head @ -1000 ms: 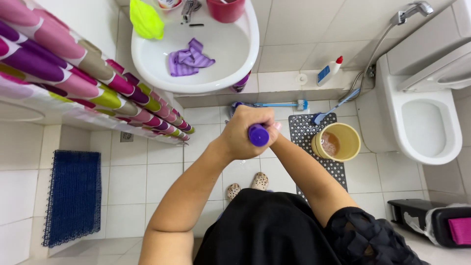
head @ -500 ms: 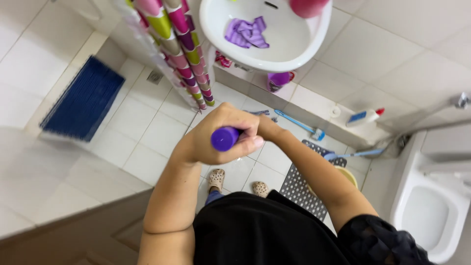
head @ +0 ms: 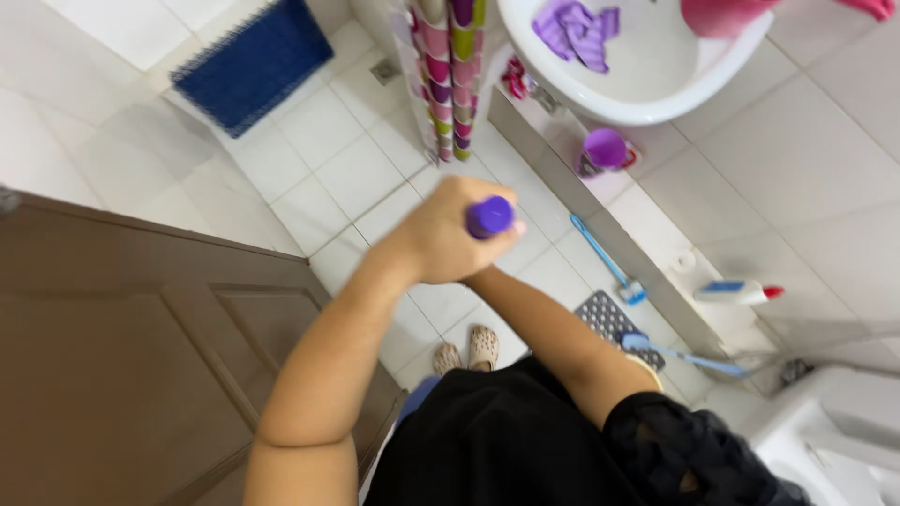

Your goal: Mopping the bathroom floor and washing cloths in the sink.

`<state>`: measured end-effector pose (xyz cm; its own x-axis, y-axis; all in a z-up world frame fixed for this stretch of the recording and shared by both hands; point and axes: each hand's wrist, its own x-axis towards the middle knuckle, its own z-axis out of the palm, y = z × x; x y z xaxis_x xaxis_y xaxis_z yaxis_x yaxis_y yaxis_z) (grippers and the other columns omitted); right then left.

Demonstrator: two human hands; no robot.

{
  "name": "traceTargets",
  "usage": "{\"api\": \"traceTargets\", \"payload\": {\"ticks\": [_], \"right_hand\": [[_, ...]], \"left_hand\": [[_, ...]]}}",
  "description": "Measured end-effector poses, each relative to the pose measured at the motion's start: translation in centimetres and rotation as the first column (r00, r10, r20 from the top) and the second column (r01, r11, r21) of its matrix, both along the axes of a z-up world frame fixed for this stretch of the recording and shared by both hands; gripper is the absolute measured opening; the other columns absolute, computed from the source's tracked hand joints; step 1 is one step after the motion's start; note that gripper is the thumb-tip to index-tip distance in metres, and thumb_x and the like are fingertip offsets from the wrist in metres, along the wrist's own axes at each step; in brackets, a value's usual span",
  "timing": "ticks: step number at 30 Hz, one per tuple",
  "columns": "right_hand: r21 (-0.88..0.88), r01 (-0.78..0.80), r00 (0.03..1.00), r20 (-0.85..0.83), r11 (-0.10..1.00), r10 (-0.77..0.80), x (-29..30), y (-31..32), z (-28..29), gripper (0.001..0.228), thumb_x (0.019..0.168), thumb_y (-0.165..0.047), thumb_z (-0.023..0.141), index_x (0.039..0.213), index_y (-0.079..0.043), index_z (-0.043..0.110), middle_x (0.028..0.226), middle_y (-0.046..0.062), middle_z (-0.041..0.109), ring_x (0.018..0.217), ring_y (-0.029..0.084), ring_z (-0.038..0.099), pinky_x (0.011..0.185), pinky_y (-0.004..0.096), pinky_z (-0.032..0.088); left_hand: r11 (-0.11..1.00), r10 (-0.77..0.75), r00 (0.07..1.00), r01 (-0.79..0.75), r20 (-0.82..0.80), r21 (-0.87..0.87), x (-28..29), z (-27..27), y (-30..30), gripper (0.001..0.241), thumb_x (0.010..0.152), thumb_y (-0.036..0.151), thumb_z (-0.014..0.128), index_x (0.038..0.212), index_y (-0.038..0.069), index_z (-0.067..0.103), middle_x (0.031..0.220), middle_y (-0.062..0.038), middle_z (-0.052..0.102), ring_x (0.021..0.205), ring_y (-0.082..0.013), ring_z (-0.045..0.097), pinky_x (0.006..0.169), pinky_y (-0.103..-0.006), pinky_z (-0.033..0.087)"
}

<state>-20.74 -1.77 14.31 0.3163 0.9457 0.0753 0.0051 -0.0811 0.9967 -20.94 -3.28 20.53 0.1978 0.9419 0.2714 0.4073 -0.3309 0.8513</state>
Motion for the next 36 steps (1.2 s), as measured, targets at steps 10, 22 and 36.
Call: {"api": "traceTargets", "payload": {"ticks": [10, 22, 36], "right_hand": [[0.065, -0.785, -0.607, 0.118, 0.616, -0.786, -3.3, 0.5, -37.1, 0.020, 0.096, -0.019, 0.074, 0.104, -0.002, 0.066, 0.086, 0.002, 0.065, 0.078, 0.010, 0.057, 0.079, 0.029, 0.050], [0.190, -0.812, -0.582, -0.199, 0.551, -0.789, 6.3, 4.3, -20.7, 0.042, 0.101, -0.027, 0.066, 0.134, -0.003, 0.057, 0.136, 0.012, 0.060, 0.131, 0.023, 0.053, 0.112, 0.043, 0.043], [0.119, -0.680, -0.590, -0.674, 0.724, -0.443, 14.0, 19.7, -26.1, 0.026, 0.090, -0.028, 0.069, 0.110, -0.013, 0.071, 0.116, 0.009, 0.074, 0.109, 0.026, 0.068, 0.093, 0.039, 0.054]], "left_hand": [[0.954, 0.295, 0.953, -0.298, 0.063, 0.044, -0.5, -6.3, -3.2, 0.021, 0.087, 0.014, 0.076, 0.081, 0.004, 0.059, 0.063, -0.007, 0.058, 0.056, -0.0156, 0.051, 0.056, -0.0317, 0.045], [0.913, 0.244, 0.867, -0.357, 0.433, 0.200, 0.5, -1.8, -2.6, 0.021, 0.100, 0.017, 0.073, 0.085, 0.006, 0.063, 0.068, 0.008, 0.053, 0.063, -0.0027, 0.045, 0.057, -0.0248, 0.037], [0.835, 0.089, 0.888, -0.313, 0.451, 0.452, 4.8, -10.8, 4.0, 0.025, 0.093, 0.005, 0.068, 0.076, 0.006, 0.050, 0.062, -0.003, 0.051, 0.055, -0.0131, 0.048, 0.056, -0.0298, 0.039]]}}
